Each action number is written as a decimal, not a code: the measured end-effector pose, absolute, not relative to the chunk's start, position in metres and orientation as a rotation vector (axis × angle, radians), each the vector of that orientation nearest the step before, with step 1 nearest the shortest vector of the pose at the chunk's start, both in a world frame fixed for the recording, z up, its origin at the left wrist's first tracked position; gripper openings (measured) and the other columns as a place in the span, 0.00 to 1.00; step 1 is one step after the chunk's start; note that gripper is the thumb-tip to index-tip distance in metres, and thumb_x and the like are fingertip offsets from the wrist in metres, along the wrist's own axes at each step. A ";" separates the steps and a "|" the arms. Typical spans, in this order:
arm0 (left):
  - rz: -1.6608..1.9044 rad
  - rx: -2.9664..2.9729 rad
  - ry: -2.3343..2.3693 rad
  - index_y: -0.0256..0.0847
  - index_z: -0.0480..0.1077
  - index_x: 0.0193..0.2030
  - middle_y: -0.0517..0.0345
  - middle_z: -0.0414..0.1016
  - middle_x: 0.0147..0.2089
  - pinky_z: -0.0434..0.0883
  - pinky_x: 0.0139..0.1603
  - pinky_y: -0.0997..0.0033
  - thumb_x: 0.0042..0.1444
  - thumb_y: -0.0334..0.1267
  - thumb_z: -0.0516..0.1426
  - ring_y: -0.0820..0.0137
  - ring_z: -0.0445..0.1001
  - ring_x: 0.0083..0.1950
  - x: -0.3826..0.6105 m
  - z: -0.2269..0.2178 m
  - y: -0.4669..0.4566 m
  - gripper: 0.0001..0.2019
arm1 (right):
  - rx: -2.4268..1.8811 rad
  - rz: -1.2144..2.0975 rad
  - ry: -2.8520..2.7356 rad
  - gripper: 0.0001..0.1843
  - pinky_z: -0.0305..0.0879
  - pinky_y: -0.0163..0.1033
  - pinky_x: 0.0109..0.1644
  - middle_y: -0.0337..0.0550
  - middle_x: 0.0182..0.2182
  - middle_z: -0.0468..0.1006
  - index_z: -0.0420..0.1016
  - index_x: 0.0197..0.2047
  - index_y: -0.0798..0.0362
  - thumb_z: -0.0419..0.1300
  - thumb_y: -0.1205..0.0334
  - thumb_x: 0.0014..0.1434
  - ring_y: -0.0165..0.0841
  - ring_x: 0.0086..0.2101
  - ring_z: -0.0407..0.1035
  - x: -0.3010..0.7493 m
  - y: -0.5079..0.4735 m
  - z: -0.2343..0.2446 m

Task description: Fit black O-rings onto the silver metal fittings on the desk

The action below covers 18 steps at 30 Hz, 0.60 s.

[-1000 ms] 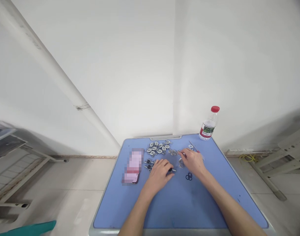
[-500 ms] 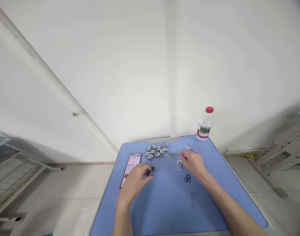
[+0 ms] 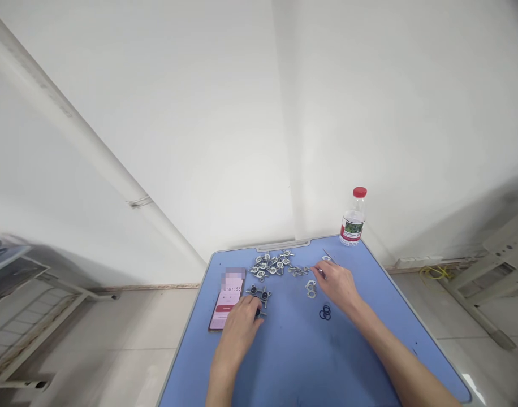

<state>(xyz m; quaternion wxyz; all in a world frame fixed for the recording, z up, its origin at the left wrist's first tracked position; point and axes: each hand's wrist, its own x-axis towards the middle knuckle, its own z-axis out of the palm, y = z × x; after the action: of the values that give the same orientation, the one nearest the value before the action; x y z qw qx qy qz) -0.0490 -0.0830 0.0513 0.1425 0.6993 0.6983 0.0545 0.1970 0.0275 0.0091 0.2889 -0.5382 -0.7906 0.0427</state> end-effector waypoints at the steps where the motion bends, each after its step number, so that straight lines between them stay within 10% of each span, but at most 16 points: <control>1: 0.171 2.032 2.018 0.40 0.68 0.39 0.55 0.71 0.43 0.65 0.46 0.64 0.53 0.25 0.54 0.63 0.69 0.47 -0.050 0.048 -0.082 0.08 | -1.438 0.116 -2.108 0.15 0.46 0.35 0.26 0.41 0.28 0.78 0.75 0.31 0.51 0.51 0.58 0.65 0.31 0.26 0.71 0.197 0.027 0.009; 18: 0.362 2.287 1.925 0.48 0.73 0.47 0.54 0.66 0.57 0.65 0.56 0.54 0.55 0.24 0.55 0.59 0.63 0.59 -0.042 0.029 -0.071 0.17 | -1.409 0.098 -2.113 0.17 0.47 0.35 0.27 0.41 0.28 0.78 0.74 0.31 0.52 0.49 0.57 0.66 0.31 0.26 0.70 0.198 0.029 0.005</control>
<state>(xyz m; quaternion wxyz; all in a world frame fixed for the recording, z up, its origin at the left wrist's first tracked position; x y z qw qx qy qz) -0.0421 -0.0712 0.0294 0.0653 0.7580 0.6378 0.1200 0.1982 0.0289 0.0050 0.2957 -0.5295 -0.7943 0.0367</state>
